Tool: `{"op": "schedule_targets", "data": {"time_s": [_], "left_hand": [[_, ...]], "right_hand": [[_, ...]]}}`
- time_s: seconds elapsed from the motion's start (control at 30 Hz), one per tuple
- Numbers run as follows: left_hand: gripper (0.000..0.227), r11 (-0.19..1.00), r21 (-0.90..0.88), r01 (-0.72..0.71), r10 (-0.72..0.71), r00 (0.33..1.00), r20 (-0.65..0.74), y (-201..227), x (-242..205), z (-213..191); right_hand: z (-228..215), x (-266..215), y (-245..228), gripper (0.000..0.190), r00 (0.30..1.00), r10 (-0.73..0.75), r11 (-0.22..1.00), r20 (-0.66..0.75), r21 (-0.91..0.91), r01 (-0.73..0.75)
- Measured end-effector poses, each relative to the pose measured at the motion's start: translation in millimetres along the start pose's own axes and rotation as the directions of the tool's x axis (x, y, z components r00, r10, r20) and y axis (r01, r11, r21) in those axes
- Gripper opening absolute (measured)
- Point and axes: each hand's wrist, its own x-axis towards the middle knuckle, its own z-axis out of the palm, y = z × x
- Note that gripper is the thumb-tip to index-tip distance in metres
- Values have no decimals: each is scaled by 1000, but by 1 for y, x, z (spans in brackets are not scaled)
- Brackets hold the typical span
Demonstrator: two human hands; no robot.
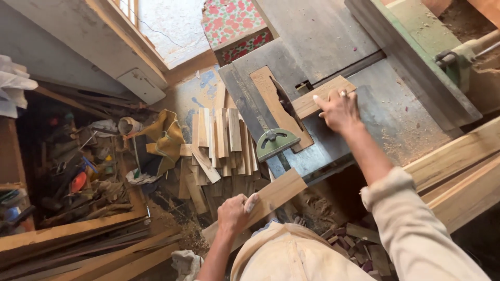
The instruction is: Cutting several small wooden boards to size using a table saw.
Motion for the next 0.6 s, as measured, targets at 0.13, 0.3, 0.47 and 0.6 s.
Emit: {"op": "schedule_targets", "data": {"time_s": [0.13, 0.3, 0.47, 0.6], "left_hand": [[59, 998, -52, 45, -49, 996, -70, -6, -32, -7], [53, 977, -207, 50, -86, 982, -170, -19, -63, -7], [53, 951, -307, -27, -67, 954, -291, -22, -72, -7], [55, 838, -486, -248, -53, 850, -524, -27, -52, 7]], "right_hand": [[7, 49, 3, 70, 940, 44, 985, 337, -172, 16], [18, 46, 16, 62, 915, 32, 968, 402, -241, 72], [32, -28, 26, 51, 906, -117, 942, 407, -244, 232], [-46, -85, -21, 55, 845, -276, 889, 458, -211, 405]]}}
